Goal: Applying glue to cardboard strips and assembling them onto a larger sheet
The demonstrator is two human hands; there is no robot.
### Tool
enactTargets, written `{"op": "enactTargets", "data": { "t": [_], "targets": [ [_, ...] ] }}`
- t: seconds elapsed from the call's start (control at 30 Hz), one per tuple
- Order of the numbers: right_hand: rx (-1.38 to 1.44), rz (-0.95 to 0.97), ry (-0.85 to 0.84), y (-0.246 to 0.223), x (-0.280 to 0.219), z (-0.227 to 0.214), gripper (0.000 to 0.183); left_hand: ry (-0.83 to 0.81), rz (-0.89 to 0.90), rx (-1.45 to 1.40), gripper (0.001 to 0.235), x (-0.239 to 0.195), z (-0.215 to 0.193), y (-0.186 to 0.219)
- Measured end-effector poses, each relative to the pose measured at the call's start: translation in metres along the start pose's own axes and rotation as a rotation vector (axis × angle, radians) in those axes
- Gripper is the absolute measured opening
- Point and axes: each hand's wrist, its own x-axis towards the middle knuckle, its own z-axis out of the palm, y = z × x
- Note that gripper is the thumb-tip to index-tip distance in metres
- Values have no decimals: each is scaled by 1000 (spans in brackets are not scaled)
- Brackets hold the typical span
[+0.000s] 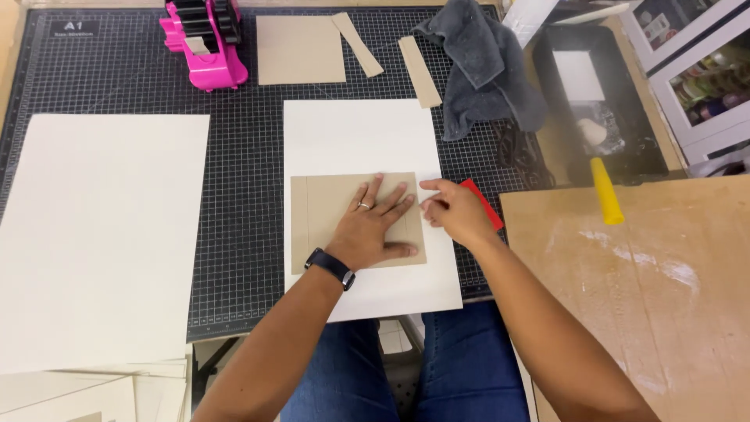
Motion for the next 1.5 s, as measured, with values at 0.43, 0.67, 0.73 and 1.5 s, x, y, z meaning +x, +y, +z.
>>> {"op": "enactTargets", "data": {
  "t": [0.43, 0.67, 0.73, 1.5],
  "targets": [
    [-1035, -859, 404, 76, 58, 47, 45, -158, -123, 51, 63, -29, 4, 57],
    [-748, -606, 181, 61, 61, 21, 49, -202, 14, 56, 118, -76, 1, 94],
    [-458, -574, 166, 67, 54, -3, 48, -256, 16, 132, 118, -78, 2, 97],
    [253, -303, 703, 78, -11, -78, 27, 740, -233, -1851, 61, -161, -180, -11]
  ]
}}
